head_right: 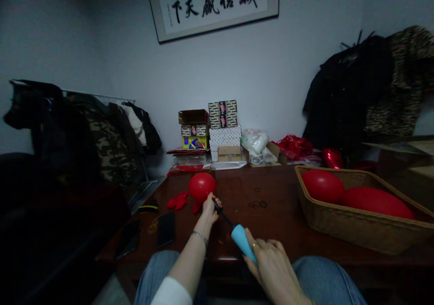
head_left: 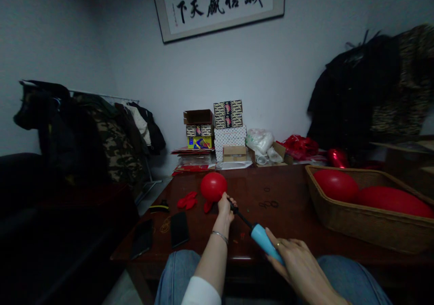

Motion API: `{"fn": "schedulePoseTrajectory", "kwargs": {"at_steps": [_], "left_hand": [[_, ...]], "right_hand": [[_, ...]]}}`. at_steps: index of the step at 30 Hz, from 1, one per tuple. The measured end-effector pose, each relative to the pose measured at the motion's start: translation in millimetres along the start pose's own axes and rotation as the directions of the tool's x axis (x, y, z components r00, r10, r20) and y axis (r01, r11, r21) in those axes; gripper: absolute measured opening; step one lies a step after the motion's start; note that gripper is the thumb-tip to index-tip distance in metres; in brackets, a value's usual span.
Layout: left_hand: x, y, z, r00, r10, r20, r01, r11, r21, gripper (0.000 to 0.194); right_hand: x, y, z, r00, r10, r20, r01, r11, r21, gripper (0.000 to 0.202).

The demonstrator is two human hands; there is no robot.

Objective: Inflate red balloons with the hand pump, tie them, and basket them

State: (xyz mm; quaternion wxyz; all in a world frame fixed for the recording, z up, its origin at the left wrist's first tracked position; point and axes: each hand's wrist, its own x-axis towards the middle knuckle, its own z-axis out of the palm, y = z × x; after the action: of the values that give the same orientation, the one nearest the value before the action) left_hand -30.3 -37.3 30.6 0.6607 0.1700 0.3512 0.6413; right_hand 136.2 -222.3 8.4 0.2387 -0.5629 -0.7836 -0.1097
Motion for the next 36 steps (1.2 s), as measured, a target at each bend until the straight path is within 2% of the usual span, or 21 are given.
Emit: {"fn": "schedulePoseTrajectory", "kwargs": {"at_steps": [7, 12, 18, 23, 30, 36], "left_hand": [[-6, -10, 7.2, 0.999, -0.015, 0.045, 0.015, 1.0, 0.008, 0.022], [-4, -14, 4.6, 0.999, -0.004, 0.051, 0.004, 1.0, 0.01, 0.021], [1, -7, -2.5, 1.0, 0.02, -0.019, -0.02, 1.0, 0.016, 0.025], [10, 6, -8.9, 0.999, 0.034, -0.032, -0.033, 0.999, 0.004, 0.022], [21, 14, -10.3, 0.998, 0.065, -0.008, -0.065, 0.997, -0.028, 0.021], [18, 8, -5.7, 0.997, 0.077, 0.009, -0.077, 0.996, -0.051, 0.017]], "right_hand": [[45, -16, -7, 0.991, 0.071, 0.117, -0.067, 0.997, -0.037, 0.048], [55, -23, 2, 0.987, 0.112, 0.116, -0.106, 0.993, -0.058, 0.047], [36, -24, 7, 0.999, 0.042, 0.029, -0.041, 0.999, -0.024, 0.046], [4, -6, 5, 0.991, -0.044, -0.123, 0.045, 0.999, 0.001, 0.047], [-28, 11, -18, 0.993, -0.069, -0.096, 0.075, 0.995, 0.06, 0.051], [-23, 14, -14, 0.995, -0.037, -0.089, 0.042, 0.997, 0.059, 0.049]]}}
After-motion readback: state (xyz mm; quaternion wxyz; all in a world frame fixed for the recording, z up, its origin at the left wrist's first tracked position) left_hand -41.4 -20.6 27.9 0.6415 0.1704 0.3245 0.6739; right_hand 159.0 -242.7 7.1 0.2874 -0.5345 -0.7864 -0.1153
